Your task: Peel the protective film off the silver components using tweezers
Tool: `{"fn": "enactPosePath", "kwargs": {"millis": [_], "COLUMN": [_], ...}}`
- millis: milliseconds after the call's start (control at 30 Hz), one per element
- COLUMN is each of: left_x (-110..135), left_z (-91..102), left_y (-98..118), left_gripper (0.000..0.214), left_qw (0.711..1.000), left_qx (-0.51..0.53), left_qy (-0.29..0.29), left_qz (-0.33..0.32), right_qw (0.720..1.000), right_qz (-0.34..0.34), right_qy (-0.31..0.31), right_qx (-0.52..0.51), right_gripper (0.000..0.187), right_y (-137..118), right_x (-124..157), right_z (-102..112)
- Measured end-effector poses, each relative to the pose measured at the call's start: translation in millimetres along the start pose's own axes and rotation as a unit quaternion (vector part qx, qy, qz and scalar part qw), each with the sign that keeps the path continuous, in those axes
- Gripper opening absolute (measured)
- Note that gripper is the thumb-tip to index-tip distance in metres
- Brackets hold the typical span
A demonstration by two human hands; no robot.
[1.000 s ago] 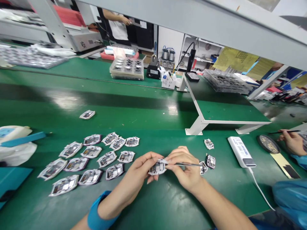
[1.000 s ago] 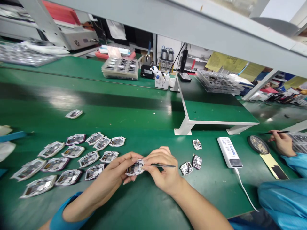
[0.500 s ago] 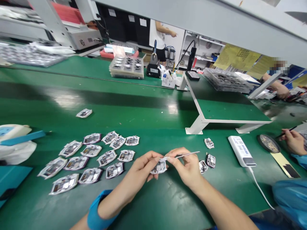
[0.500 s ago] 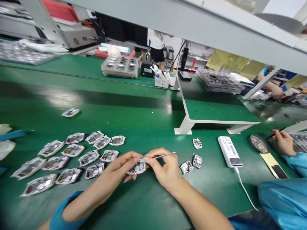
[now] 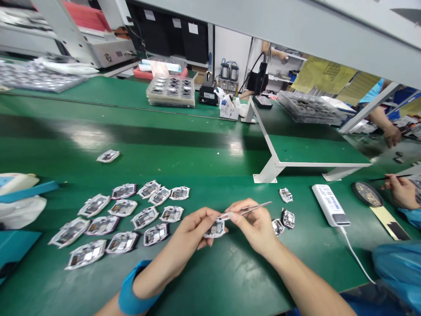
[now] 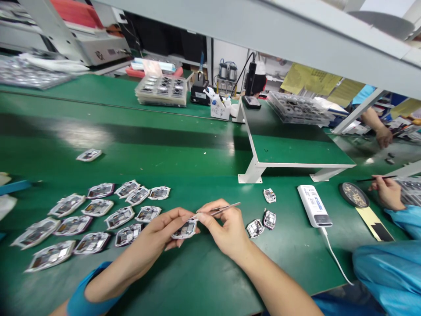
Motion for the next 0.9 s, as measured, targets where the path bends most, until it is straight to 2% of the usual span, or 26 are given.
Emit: {"fn": "enactPosePath", "kwargs": {"millis": [200, 367, 700, 900], "left_x": [1, 0, 0, -1], "left_z": [-0.4, -0.5, 0.6, 0.9], "left_y": [1, 0, 0, -2], "left_gripper": [0.033, 0.038, 0.041, 0.039], "left_qw": [1.000, 1.000, 1.000, 1.000], "left_qx": [-0.004, 0.001, -0.011, -0.011], "left_qy": [0.009, 0.010, 0.007, 0.014], "left_qz": [-0.002, -0.006, 0.009, -0.001], "right_qw": [0.999, 0.994, 0.998, 0.991], "right_qz": [0.031, 0.069, 0.039, 0.073], "right_qy": [0.017, 0.003, 0.034, 0.032], "right_qx": [0.024, 0.082, 0.043, 0.105], "right_gripper": [0.008, 0.005, 0.007, 0.003], "right_y": [-2, -11, -1, -9], "right_x": [1, 0, 0, 2], "right_z": [0, -4, -1, -3]}}
Point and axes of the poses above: each hand's wrist, its own x-axis away from the middle knuckle, its own z-axis out of the back of the hand, y = z × x, the point moved 5 cm from there along -x, towards the middle knuckle, and after that the axes turned 12 degrees about -y, right-handed, at the moved point
